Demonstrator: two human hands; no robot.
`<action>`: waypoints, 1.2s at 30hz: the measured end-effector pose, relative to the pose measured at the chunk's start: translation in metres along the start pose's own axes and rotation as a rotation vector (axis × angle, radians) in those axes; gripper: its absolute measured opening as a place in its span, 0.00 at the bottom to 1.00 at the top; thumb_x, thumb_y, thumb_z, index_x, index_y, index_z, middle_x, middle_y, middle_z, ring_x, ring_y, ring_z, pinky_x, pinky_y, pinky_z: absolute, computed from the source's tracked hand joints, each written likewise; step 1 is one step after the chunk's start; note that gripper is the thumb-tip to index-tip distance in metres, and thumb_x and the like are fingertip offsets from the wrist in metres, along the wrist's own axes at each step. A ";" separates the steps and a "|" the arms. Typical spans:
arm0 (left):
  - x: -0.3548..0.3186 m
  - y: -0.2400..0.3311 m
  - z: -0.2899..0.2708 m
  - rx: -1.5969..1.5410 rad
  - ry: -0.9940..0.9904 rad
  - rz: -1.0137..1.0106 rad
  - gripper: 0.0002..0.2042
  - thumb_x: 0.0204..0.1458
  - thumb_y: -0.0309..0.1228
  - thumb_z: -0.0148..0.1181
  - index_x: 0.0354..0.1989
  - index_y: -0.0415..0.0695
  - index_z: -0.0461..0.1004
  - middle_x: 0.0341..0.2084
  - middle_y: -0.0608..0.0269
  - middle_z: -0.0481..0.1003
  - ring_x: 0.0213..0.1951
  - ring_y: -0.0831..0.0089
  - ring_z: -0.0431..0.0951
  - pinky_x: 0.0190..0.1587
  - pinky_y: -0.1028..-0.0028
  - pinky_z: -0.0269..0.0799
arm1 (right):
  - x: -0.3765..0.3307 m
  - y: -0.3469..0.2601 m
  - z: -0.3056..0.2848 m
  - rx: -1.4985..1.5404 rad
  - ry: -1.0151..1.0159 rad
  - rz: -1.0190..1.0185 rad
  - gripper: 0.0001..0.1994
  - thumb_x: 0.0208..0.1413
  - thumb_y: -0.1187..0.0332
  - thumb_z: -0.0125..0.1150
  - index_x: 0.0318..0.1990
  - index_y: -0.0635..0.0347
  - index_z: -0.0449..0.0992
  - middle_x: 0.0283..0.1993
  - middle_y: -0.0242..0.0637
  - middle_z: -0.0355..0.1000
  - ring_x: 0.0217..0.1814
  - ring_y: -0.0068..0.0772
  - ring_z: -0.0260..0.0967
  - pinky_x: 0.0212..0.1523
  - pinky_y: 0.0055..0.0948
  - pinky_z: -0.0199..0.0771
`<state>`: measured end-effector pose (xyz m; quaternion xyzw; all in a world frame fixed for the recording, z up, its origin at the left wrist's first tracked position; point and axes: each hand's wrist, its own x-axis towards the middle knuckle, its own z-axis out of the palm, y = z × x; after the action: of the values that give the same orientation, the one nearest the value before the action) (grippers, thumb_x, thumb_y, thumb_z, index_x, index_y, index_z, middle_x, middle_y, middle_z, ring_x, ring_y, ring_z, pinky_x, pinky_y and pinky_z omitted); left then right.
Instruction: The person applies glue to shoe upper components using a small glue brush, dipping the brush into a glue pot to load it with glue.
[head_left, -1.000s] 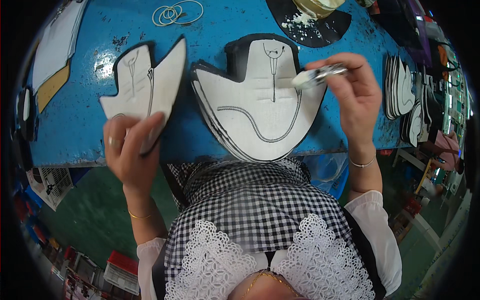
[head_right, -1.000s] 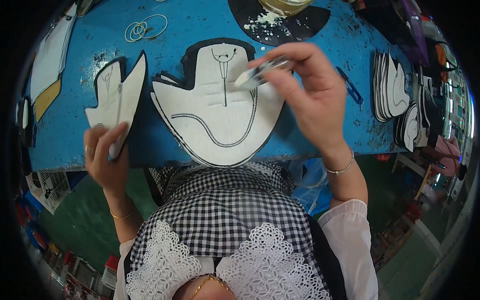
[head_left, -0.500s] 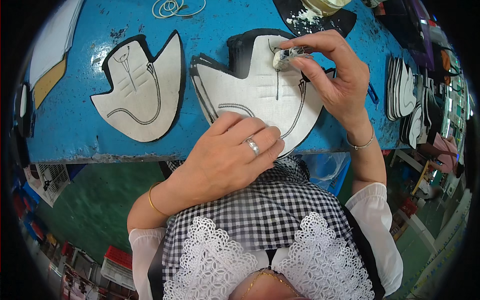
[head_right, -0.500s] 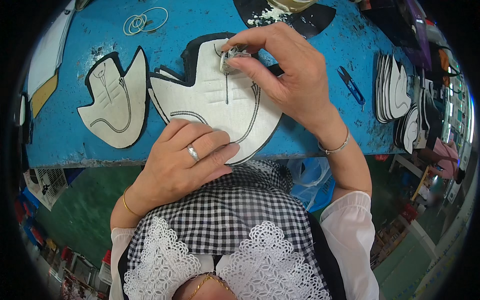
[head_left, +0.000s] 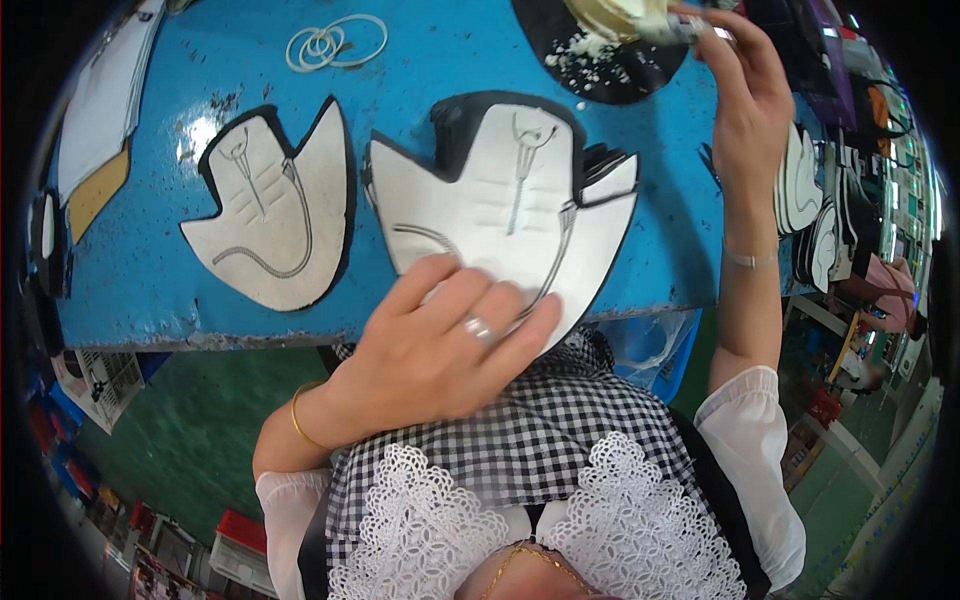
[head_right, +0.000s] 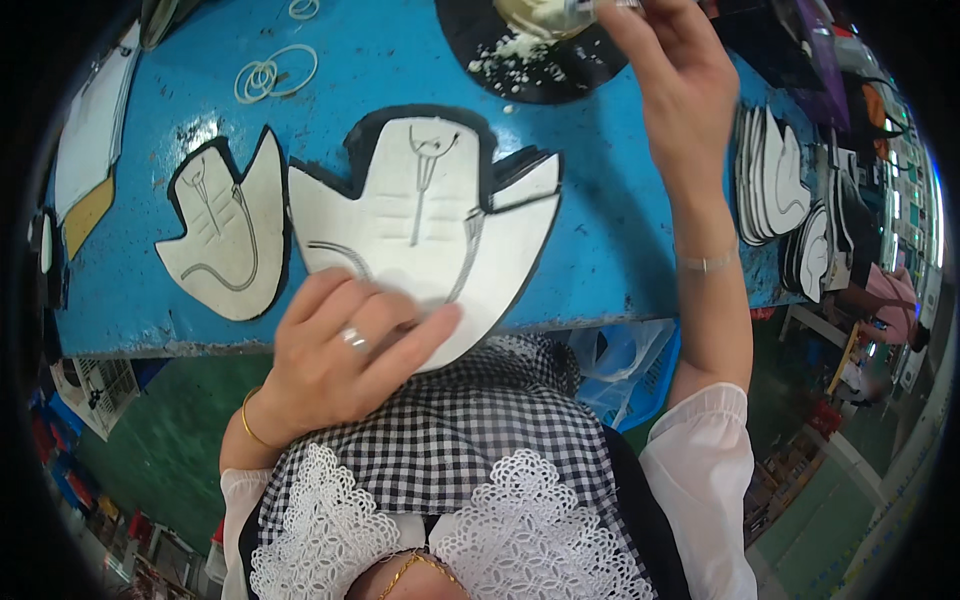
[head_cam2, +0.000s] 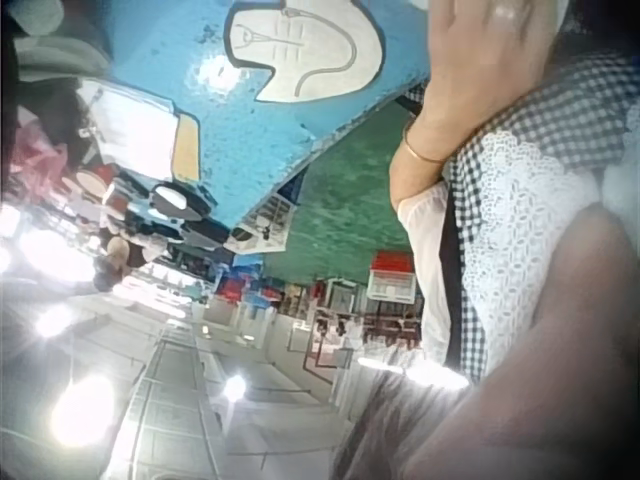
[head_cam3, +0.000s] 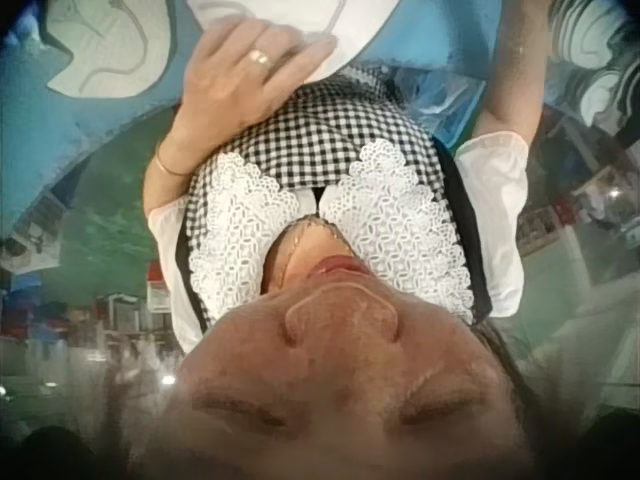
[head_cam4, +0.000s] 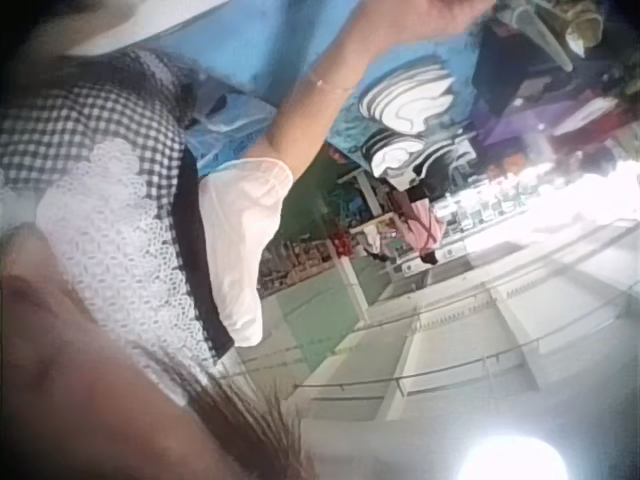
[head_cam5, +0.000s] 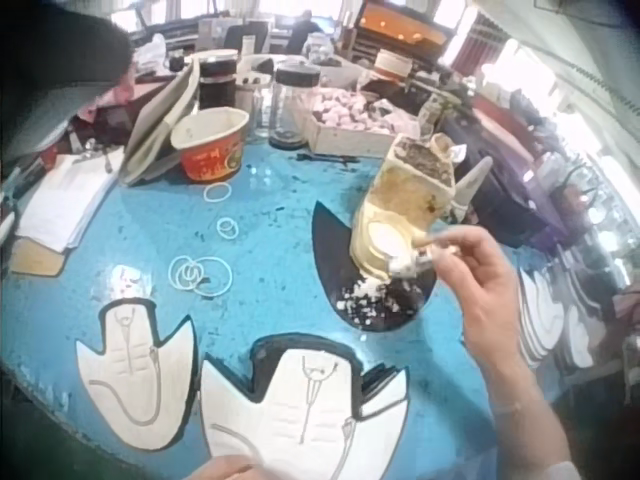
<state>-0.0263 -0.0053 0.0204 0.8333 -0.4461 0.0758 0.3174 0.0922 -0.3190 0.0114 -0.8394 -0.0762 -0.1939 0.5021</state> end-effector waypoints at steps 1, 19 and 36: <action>-0.002 -0.002 -0.007 -0.002 0.006 0.021 0.19 0.36 0.29 0.66 0.42 0.45 0.82 0.32 0.67 0.74 0.34 0.70 0.75 0.40 0.67 0.71 | 0.014 0.011 0.009 0.108 0.059 0.034 0.09 0.63 0.73 0.63 0.49 0.66 0.78 0.41 0.30 0.77 0.42 0.18 0.71 0.46 0.20 0.71; -0.022 -0.002 0.014 -0.125 -0.017 -0.074 0.22 0.35 0.35 0.75 0.44 0.51 0.83 0.51 0.68 0.77 0.51 0.67 0.76 0.51 0.64 0.70 | 0.025 0.011 0.000 -0.097 0.088 0.176 0.05 0.58 0.74 0.69 0.40 0.63 0.81 0.31 0.22 0.70 0.33 0.12 0.63 0.33 0.15 0.62; -0.025 0.003 0.006 -0.010 -0.086 -0.028 0.15 0.41 0.30 0.68 0.40 0.45 0.80 0.47 0.63 0.78 0.47 0.66 0.78 0.50 0.61 0.74 | -0.068 -0.074 0.053 -0.206 -0.492 -0.332 0.14 0.44 0.72 0.77 0.40 0.59 0.82 0.35 0.33 0.79 0.35 0.33 0.73 0.39 0.29 0.70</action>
<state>-0.0442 0.0079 0.0065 0.8403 -0.4483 0.0330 0.3032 0.0194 -0.2327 0.0220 -0.8837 -0.3114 -0.0711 0.3421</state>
